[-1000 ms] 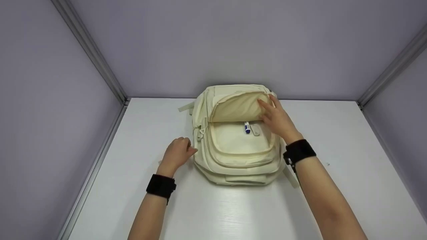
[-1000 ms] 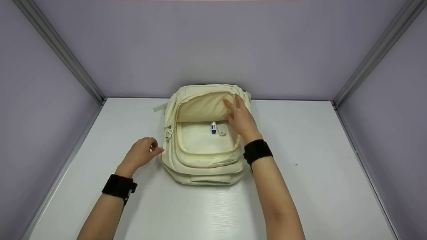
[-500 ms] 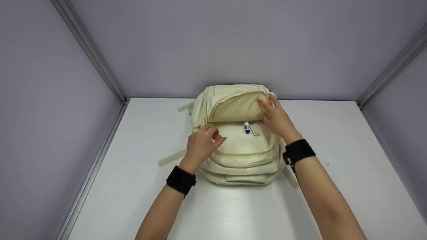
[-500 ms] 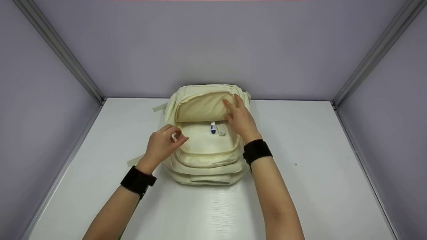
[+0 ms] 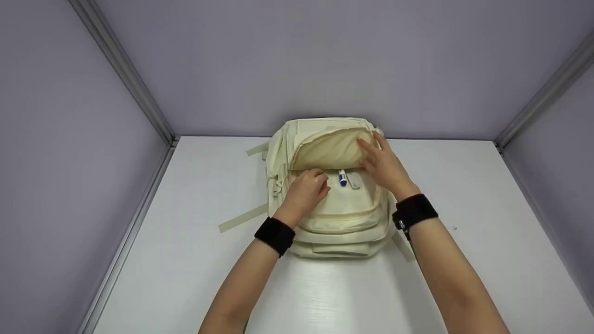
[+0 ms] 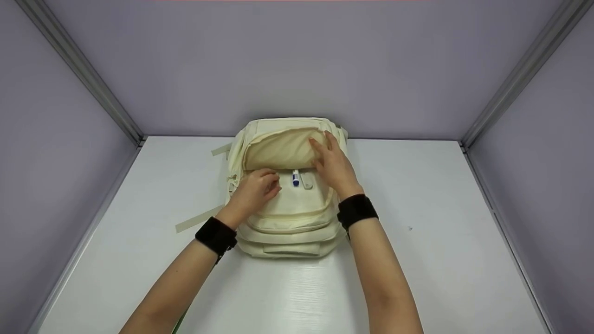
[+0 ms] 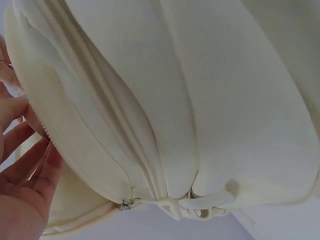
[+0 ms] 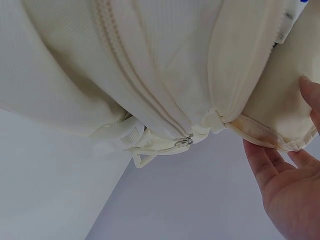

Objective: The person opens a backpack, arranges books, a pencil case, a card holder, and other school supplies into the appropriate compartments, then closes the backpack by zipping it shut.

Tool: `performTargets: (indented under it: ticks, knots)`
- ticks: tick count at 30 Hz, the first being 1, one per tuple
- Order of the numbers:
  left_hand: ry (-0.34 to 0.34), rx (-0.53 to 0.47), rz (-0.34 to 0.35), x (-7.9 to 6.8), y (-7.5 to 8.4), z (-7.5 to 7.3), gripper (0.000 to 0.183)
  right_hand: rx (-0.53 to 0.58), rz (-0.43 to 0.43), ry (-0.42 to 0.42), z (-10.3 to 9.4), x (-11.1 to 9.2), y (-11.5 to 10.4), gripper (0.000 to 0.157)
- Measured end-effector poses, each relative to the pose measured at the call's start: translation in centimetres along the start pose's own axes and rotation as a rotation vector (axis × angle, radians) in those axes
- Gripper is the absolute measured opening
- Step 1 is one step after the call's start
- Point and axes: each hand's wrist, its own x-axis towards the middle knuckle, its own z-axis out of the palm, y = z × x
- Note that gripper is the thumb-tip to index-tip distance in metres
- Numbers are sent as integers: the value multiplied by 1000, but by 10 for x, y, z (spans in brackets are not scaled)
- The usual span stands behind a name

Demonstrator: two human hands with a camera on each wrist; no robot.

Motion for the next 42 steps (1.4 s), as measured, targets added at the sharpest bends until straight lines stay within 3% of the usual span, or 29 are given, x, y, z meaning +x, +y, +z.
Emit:
performTargets:
  ticks: [7,14,22,27,31,37,40,42]
  knots:
    - [7,39,-16,5,1,10,13,8,-6,5,0,-2,-1,59]
    - [74,70,-49,6,2,15,13,13,-16,12,-1,-2,-1,59]
    - [15,224,-56,4,2,10,11,15,-4,-14,-1,-1,-3,59]
    - [29,226,-44,1,6,2,8,8,-5,-5,0,-1,-2,59]
    - [123,208,5,1,12,-12,8,6,-10,2,0,-2,-2,58]
    - [396,149,104,10,14,-37,7,-3,-7,16,-1,-4,-1,58]
    - [494,112,106,16,12,-48,11,7,-2,26,-2,-5,-1,57]
    - [523,76,79,18,9,-52,13,25,-7,41,-3,-7,-2,56]
